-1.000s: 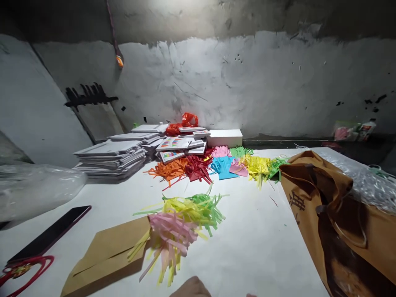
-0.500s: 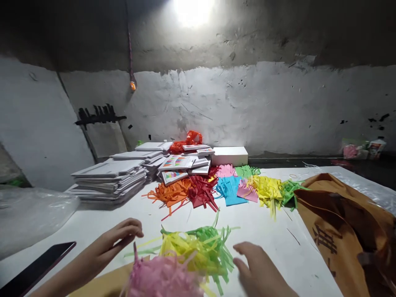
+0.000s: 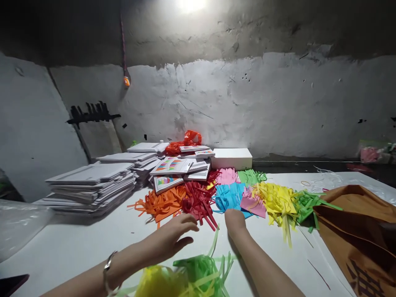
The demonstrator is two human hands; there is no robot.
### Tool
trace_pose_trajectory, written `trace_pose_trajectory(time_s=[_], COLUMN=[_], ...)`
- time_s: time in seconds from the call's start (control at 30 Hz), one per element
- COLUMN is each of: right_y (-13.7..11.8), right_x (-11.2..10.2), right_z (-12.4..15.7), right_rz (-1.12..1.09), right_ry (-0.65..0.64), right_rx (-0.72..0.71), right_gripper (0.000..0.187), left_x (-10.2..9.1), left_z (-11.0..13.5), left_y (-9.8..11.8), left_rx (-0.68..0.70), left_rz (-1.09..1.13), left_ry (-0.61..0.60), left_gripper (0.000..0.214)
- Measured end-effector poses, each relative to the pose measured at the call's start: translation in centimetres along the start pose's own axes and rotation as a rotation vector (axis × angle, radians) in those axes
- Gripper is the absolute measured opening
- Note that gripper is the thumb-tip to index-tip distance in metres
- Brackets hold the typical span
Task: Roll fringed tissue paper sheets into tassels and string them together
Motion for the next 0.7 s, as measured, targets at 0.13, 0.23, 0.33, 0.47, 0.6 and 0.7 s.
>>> trace_pose_trajectory(time_s=[0.13, 0.23, 0.33, 0.47, 0.6, 0.7], right_y=[3.6, 5.7, 7.0, 8.2, 9.4, 9.8], right_x=[-0.1, -0.4, -0.4, 0.3, 0.9, 0.6], right_z=[2.6, 4.0, 4.3, 3.3, 2.3, 2.6], right_rz=[-0.109, -0.216, -0.345, -0.498, -0.585, -0.566], right_ry=[0.006, 0.051, 0.105, 0.151, 0.156, 0.161], right_rx=[0.021, 0.026, 0.037, 0.06, 0.032, -0.051], right_gripper=[0.028, 0.023, 0.019, 0.02, 0.021, 0.018], left_x=[1.7, 3.5, 5.4, 7.6, 8.9, 9.3], left_z=[-4.3, -7.6, -10.6, -13.7, -15.3, -15.7], left_y=[-1.0, -1.5, -1.4, -0.9, -0.9, -1.2], left_rx=[0.012, 0.02, 0.017, 0.017, 0.006, 0.001], left_rz=[0.03, 0.03, 0.009, -0.027, -0.069, -0.095], left_ry=[-0.087, -0.132, -0.156, -0.16, -0.146, -0.15], left_gripper=[0.024, 0.022, 0.023, 0.027, 0.025, 0.016])
Point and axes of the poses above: each hand's wrist, its own z-axis away from the middle knuckle, its own x-axis out of the palm, y = z × x, the point moved 2 cm from there along -z, towards the middle knuckle, and after that the axes turned 11 degrees about -y, right-handed, at the moved point
